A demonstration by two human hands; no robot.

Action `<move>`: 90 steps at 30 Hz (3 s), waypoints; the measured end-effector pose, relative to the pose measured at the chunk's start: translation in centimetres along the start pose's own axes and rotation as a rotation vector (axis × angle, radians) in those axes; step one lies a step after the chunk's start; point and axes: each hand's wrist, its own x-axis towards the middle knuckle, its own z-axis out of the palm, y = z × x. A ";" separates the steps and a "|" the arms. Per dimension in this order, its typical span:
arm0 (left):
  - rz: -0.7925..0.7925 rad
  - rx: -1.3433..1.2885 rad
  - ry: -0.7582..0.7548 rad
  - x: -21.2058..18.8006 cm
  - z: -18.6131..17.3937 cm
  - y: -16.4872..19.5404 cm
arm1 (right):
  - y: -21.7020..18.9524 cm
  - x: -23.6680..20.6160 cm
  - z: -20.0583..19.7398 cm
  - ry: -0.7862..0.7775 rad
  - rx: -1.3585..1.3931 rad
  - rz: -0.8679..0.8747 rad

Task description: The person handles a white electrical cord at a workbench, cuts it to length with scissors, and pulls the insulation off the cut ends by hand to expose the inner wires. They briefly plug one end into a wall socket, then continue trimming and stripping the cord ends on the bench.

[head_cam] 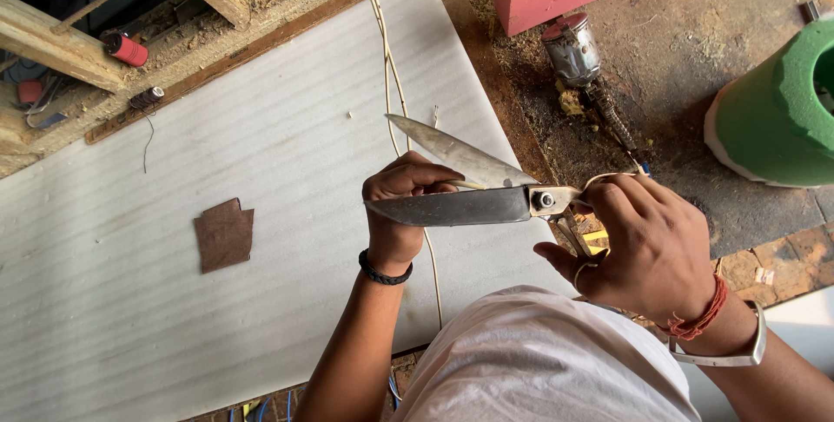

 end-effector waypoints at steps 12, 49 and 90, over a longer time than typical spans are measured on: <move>-0.054 -0.203 0.042 -0.8 -0.5 -2.3 | -0.5 0.2 -1.0 -0.005 -0.050 -0.021; -0.087 0.193 -0.132 0.6 0.1 0.2 | 2.1 -0.4 -0.6 -0.096 -0.097 0.003; 0.066 0.121 -0.145 1.3 0.3 2.4 | 8.6 -3.1 14.6 -0.514 0.583 0.938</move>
